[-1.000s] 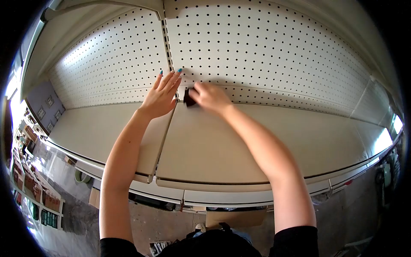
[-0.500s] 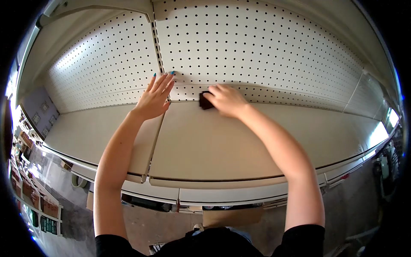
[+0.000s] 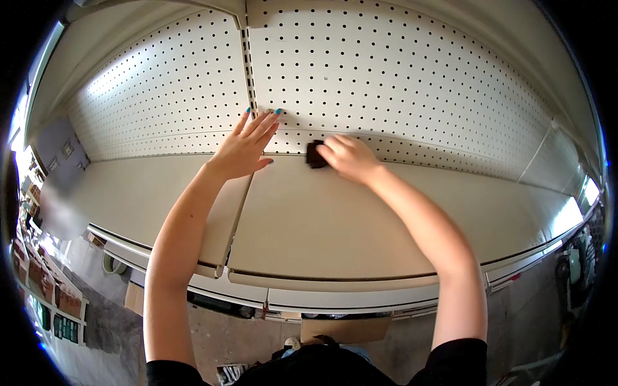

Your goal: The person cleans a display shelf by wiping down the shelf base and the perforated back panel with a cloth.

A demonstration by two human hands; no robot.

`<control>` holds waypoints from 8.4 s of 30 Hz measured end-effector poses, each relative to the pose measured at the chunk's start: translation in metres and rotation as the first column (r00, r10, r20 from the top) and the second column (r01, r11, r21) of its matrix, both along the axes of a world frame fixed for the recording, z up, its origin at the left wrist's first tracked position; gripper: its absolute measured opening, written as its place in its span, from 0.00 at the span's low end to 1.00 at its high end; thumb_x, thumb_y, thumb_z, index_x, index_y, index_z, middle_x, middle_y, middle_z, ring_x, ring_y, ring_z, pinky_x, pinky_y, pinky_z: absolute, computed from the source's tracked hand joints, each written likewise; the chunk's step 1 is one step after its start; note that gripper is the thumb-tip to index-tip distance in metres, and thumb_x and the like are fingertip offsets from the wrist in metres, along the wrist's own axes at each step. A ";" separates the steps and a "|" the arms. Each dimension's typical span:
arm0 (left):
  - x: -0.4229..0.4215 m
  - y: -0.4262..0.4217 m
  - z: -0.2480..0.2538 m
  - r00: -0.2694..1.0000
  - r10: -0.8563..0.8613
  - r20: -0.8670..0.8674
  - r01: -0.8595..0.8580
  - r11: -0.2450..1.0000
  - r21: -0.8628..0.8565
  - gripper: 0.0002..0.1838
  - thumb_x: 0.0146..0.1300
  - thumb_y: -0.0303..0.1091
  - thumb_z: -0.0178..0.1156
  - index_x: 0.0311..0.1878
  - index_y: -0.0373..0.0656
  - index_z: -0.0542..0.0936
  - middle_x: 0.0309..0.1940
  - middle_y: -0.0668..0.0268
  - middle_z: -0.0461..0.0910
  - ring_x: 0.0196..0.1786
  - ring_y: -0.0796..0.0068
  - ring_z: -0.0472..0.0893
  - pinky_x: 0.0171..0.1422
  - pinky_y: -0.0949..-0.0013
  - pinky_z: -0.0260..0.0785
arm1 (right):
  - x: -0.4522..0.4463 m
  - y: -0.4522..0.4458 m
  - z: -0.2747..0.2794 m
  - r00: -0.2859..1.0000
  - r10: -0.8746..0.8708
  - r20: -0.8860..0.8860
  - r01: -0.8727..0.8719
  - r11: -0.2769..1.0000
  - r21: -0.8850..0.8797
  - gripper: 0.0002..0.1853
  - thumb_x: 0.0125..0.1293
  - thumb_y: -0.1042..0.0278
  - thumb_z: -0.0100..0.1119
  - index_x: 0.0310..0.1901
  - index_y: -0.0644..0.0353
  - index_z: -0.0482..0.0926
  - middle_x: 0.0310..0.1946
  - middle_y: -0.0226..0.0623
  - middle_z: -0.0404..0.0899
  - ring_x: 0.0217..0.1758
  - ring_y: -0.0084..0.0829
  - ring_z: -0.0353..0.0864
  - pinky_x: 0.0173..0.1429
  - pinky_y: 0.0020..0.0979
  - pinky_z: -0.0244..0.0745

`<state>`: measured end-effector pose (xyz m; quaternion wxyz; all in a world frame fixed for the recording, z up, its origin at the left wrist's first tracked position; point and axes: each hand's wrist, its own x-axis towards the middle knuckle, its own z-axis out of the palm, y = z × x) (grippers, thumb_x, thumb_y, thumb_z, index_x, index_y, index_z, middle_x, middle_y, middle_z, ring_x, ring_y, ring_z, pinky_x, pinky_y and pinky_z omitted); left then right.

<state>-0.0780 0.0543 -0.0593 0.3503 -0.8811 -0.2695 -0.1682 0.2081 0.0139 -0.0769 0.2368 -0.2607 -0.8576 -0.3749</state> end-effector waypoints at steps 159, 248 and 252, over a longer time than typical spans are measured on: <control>0.385 -0.066 -0.013 0.929 -0.367 0.041 0.368 0.915 -0.166 0.24 0.50 0.21 0.58 0.54 0.47 0.78 0.42 0.72 0.76 0.46 0.70 0.74 0.31 0.70 0.74 | 0.310 -0.171 0.032 0.741 -0.643 0.194 0.390 0.178 -0.903 0.27 0.70 0.70 0.44 0.70 0.44 0.58 0.69 0.36 0.61 0.68 0.43 0.65 0.69 0.38 0.64; 0.248 -0.038 -0.006 0.929 -0.367 0.044 0.370 0.921 -0.127 0.20 0.41 0.19 0.63 0.43 0.42 0.79 0.37 0.66 0.74 0.39 0.66 0.77 0.37 0.66 0.75 | 0.308 -0.164 0.050 0.793 -0.609 -0.024 0.285 0.405 -0.869 0.22 0.68 0.64 0.53 0.63 0.52 0.69 0.65 0.30 0.65 0.62 0.35 0.71 0.63 0.36 0.70; 0.317 -0.043 -0.016 0.878 -0.469 0.099 0.476 0.877 -0.067 0.17 0.43 0.21 0.60 0.41 0.41 0.80 0.35 0.64 0.75 0.40 0.64 0.77 0.37 0.65 0.74 | 0.309 -0.168 0.050 0.774 -0.633 -0.030 0.292 0.398 -0.869 0.23 0.68 0.62 0.54 0.63 0.53 0.69 0.64 0.31 0.65 0.62 0.36 0.71 0.62 0.37 0.71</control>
